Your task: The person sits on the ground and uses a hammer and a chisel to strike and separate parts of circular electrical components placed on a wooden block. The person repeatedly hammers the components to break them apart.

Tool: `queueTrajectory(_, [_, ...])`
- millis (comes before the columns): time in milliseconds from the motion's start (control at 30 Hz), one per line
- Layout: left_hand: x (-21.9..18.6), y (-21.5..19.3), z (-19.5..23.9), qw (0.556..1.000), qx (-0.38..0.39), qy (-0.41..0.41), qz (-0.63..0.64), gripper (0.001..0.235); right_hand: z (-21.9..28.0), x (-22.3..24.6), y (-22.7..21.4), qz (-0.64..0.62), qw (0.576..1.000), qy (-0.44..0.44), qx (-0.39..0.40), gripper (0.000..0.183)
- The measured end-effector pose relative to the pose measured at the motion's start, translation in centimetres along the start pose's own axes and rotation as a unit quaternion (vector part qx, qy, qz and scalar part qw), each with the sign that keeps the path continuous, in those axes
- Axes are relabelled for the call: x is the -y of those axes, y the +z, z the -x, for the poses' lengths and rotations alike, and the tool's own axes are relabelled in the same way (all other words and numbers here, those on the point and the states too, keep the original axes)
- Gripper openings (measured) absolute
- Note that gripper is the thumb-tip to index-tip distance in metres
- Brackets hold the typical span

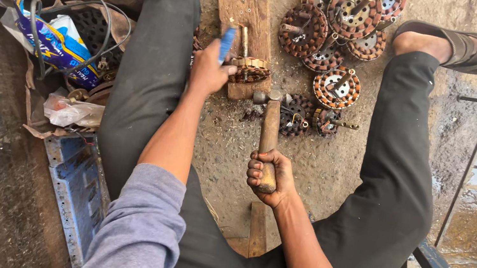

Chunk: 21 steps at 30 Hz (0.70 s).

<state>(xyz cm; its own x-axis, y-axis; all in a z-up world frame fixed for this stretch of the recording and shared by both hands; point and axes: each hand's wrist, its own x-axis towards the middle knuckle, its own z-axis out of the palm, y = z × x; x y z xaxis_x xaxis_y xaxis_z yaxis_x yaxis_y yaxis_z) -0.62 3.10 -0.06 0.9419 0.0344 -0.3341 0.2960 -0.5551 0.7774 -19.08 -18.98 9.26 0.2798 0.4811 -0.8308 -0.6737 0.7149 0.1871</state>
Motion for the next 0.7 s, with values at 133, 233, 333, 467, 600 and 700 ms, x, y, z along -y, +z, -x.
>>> queueTrajectory(133, [-1.8, -0.6, -0.3, 0.998, 0.002, 0.041, -0.037, 0.035, -0.2, -0.2, 0.2, -0.003, 1.000, 0.003, 0.003, 0.017])
queueTrajectory(233, [-3.1, -2.1, -0.8, 0.994, 0.026, 0.101, -0.021, 0.042, 0.1, 0.1, -0.1, -0.008, 1.000, 0.005, 0.004, 0.018])
queueTrajectory(333, [-4.3, -3.0, -1.5, 0.993, 0.043, 0.110, 0.027, 0.043, 0.1, 0.1, -0.2, 0.006, 1.000, 0.006, 0.001, 0.018])
queueTrajectory(467, [-4.5, -2.4, -2.1, 0.996, 0.063, 0.064, -0.025, 0.054, 0.0, 0.0, -0.2, 0.038, 0.999, 0.003, -0.001, 0.017])
queueTrajectory(600, [-2.9, -1.4, -1.3, 0.977, 0.109, 0.052, -0.174, 0.064, 0.0, -0.2, -0.3, 0.048, 0.999, 0.003, -0.007, 0.017])
queueTrajectory(700, [-2.2, -1.5, -0.9, 0.970, 0.113, 0.030, -0.212, 0.044, -0.3, -0.2, -0.1, 0.049, 0.999, 0.000, -0.006, 0.017])
